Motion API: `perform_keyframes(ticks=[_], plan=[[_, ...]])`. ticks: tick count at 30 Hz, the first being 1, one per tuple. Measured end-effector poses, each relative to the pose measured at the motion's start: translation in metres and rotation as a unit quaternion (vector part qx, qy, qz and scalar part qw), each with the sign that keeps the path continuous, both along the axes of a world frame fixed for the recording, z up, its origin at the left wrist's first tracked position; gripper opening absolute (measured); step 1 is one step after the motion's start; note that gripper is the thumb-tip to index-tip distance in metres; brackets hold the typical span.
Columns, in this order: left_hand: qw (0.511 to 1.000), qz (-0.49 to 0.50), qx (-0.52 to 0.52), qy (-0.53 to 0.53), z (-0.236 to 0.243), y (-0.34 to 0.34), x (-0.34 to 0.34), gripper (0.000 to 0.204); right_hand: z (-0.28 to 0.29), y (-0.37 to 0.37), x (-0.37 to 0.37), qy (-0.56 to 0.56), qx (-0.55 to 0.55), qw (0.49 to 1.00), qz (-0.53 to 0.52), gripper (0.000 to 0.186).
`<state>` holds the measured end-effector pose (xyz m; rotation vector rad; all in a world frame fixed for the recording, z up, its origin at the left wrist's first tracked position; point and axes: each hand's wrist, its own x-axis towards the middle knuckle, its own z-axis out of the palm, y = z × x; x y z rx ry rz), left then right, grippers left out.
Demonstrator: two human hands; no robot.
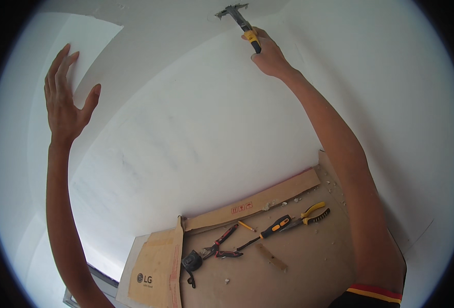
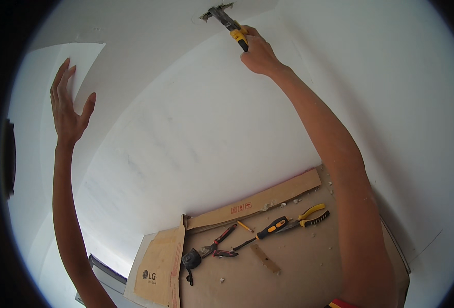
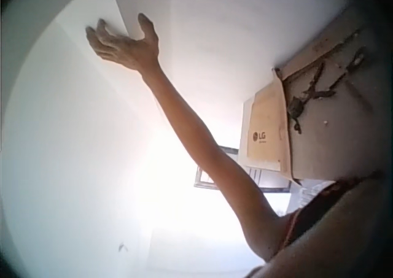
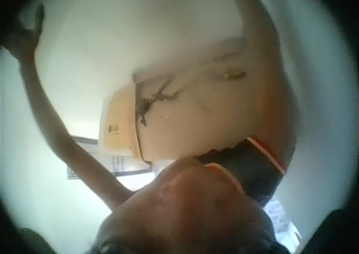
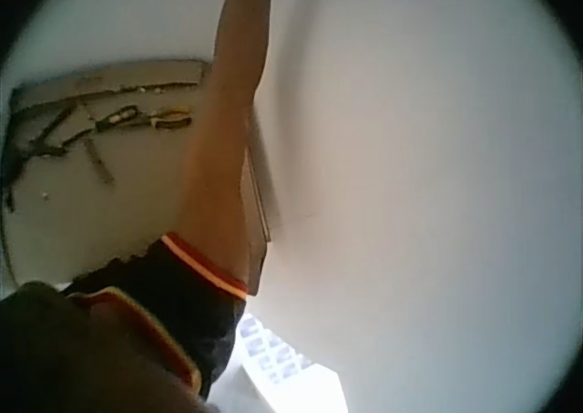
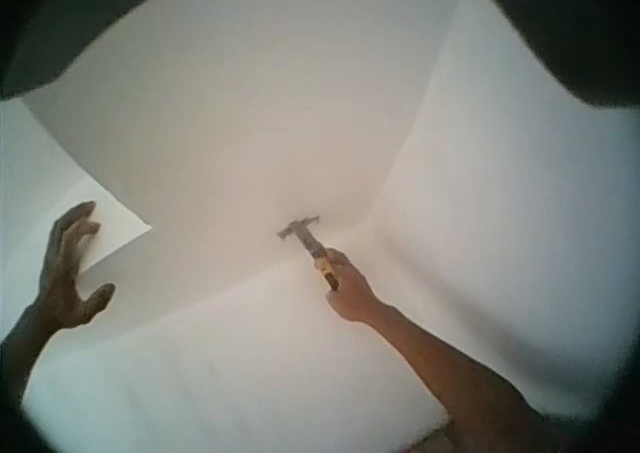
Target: Installing an electrical outlet box and wiring into a ceiling or wall opening using hand tools.
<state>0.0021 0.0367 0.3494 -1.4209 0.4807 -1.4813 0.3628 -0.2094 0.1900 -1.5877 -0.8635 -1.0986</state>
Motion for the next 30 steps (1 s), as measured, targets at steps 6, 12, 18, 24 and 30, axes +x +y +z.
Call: perform_keyframes(ticks=[6,12,18,24,30], plan=[[1.000,0.002,-0.002,-0.003,0.003,0.005,-0.001,0.070,0.002,0.005,0.003,0.017,0.033,0.994,0.107,0.068],[1.000,0.003,-0.008,-0.002,0.001,0.006,-0.002,0.070,0.002,-0.003,-0.004,-0.019,0.027,0.995,-0.095,0.066],[1.000,0.007,-0.028,0.000,0.000,0.004,-0.004,0.069,0.011,-0.010,-0.020,0.040,-0.011,0.998,-0.054,0.058],[0.999,0.003,-0.038,0.001,-0.004,-0.001,-0.004,0.068,0.013,0.004,-0.008,-0.100,0.080,0.992,0.006,0.052],[0.999,0.003,-0.054,0.002,-0.005,0.000,-0.005,0.068,0.016,0.002,-0.009,-0.077,0.046,0.993,0.073,0.063]])
